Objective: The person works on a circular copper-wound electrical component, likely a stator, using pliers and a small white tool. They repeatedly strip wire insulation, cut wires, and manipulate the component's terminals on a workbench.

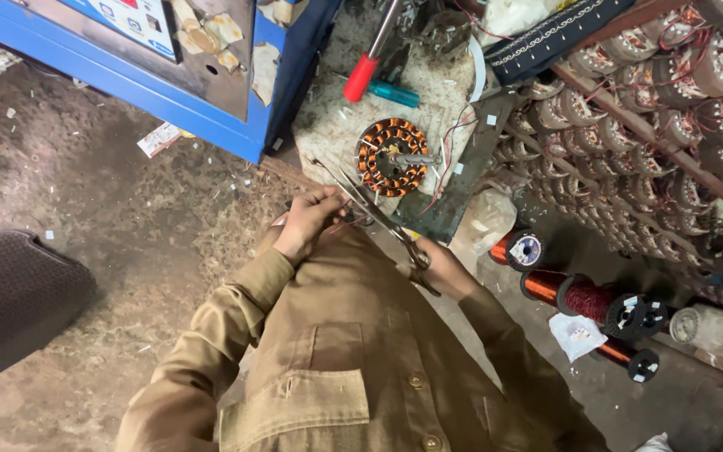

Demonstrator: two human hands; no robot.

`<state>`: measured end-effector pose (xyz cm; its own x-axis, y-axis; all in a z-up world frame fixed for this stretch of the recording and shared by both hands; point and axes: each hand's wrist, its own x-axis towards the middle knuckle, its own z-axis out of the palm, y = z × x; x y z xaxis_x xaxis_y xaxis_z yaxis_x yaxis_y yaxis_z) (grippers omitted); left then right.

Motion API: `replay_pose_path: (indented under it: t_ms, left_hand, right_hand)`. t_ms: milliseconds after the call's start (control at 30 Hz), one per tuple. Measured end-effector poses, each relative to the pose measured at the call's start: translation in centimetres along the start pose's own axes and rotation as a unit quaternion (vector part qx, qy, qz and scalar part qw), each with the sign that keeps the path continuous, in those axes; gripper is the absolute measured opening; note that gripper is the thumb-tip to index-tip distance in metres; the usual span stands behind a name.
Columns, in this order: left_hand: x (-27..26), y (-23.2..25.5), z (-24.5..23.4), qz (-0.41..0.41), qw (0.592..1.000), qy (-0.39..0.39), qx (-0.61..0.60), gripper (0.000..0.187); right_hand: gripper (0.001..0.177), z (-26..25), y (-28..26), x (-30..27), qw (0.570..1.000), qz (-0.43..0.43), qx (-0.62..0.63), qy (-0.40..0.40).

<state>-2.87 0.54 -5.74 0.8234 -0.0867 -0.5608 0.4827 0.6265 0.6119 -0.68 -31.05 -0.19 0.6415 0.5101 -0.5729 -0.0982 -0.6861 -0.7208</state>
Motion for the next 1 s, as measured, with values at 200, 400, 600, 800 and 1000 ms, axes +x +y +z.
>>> replay_pose_path:
  t_ms: [200, 400, 600, 800, 1000]
  left_hand:
    - [0.5, -1.5, -0.4, 0.057, 0.998, 0.013, 0.007, 0.010]
    - [0.8, -2.2, -0.9, 0.078, 0.996, 0.020, 0.030, 0.009]
    - [0.3, -1.3, -0.6, 0.072, 0.997, 0.022, 0.030, 0.011]
    - [-1.4, 0.6, -0.1, 0.026, 0.999, 0.011, -0.018, 0.022]
    - [-1.6, 1.1, -0.9, 0.023, 0.992, 0.124, -0.010, 0.011]
  right_hand:
    - [0.057, 0.2, -5.2, 1.4, 0.998, 0.026, -0.053, 0.025]
    - [0.053, 0.4, -6.2, 2.0, 0.998, -0.021, -0.034, 0.041]
    - [0.050, 0.8, -5.3, 2.0, 0.995, -0.041, -0.012, 0.085]
    - [0.051, 0.5, -3.9, 1.3, 0.998, 0.018, 0.017, 0.063]
    - [0.029, -3.3, -4.5, -0.9, 0.974, -0.099, 0.193, 0.070]
